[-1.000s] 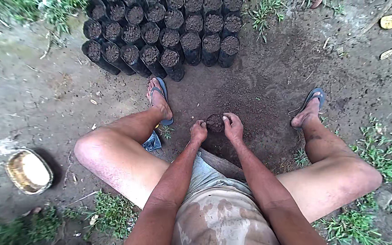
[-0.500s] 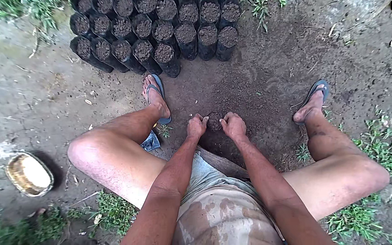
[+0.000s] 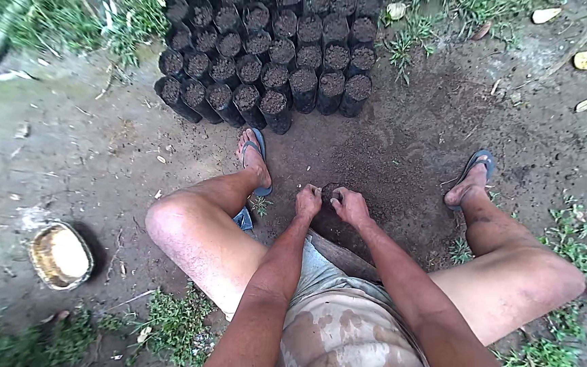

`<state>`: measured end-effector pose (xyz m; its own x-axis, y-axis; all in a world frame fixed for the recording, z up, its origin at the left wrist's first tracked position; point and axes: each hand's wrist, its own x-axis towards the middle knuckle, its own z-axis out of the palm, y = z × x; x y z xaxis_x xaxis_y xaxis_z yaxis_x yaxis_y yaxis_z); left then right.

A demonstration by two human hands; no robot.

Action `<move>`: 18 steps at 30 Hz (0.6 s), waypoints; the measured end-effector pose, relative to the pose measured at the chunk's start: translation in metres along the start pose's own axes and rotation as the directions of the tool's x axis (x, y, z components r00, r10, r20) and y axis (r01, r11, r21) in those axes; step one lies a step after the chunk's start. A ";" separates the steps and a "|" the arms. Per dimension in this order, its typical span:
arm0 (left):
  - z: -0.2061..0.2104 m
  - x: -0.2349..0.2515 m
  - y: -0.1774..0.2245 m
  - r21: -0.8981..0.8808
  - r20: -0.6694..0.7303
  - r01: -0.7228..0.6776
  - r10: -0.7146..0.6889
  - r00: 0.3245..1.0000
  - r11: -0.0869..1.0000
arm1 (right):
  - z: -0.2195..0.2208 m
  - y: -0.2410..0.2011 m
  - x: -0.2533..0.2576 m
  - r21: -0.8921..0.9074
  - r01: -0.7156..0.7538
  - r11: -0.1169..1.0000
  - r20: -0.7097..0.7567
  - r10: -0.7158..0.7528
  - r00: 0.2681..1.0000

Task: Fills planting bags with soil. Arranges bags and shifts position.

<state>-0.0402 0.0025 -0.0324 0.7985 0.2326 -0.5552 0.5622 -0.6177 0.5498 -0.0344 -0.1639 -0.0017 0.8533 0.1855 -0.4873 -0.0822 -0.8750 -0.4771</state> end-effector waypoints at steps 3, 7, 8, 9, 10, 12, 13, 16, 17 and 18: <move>-0.001 -0.006 -0.006 -0.018 0.008 0.014 -0.014 1.000 1.000 | 0.004 0.003 0.000 0.258 -0.088 0.962 -0.008 0.093 0.996; -0.006 -0.010 -0.010 -0.040 -0.003 0.006 -0.006 1.000 0.999 | 0.011 0.003 -0.002 0.732 -0.204 0.651 0.053 0.243 0.969; -0.007 -0.011 -0.011 -0.049 -0.006 -0.002 0.002 1.000 0.999 | 0.012 0.003 -0.003 0.743 -0.207 0.637 0.047 0.259 0.965; -0.008 -0.012 -0.013 -0.059 -0.008 -0.005 0.005 1.000 0.998 | 0.012 0.005 -0.005 0.737 -0.207 0.644 0.041 0.263 0.964; -0.009 -0.013 -0.014 -0.070 -0.010 -0.009 0.009 1.000 0.998 | 0.013 0.006 -0.005 0.723 -0.206 0.659 0.036 0.262 0.964; -0.010 -0.013 -0.017 -0.087 -0.011 -0.003 0.002 1.000 0.996 | 0.012 0.006 -0.005 0.689 -0.201 0.696 0.026 0.253 0.967; -0.011 -0.012 -0.019 -0.088 -0.006 0.008 -0.008 1.000 0.996 | 0.011 0.005 -0.004 0.679 -0.196 0.708 0.024 0.245 0.969; -0.012 -0.013 -0.020 -0.069 0.003 0.028 -0.028 1.000 0.997 | 0.008 0.001 -0.001 0.644 -0.185 0.742 0.037 0.211 0.977; -0.012 -0.015 -0.018 -0.058 0.005 0.025 -0.025 1.000 0.998 | 0.006 -0.001 -0.001 0.616 -0.187 0.765 0.043 0.205 0.978; -0.012 -0.018 -0.015 -0.047 0.010 0.013 -0.013 1.000 0.999 | 0.004 -0.003 -0.001 0.580 -0.191 0.792 0.043 0.204 0.978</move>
<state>-0.0603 0.0167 -0.0230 0.7890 0.2327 -0.5686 0.5822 -0.5787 0.5710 -0.0376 -0.1599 -0.0030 0.7958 0.0218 -0.6052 -0.5266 -0.4686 -0.7093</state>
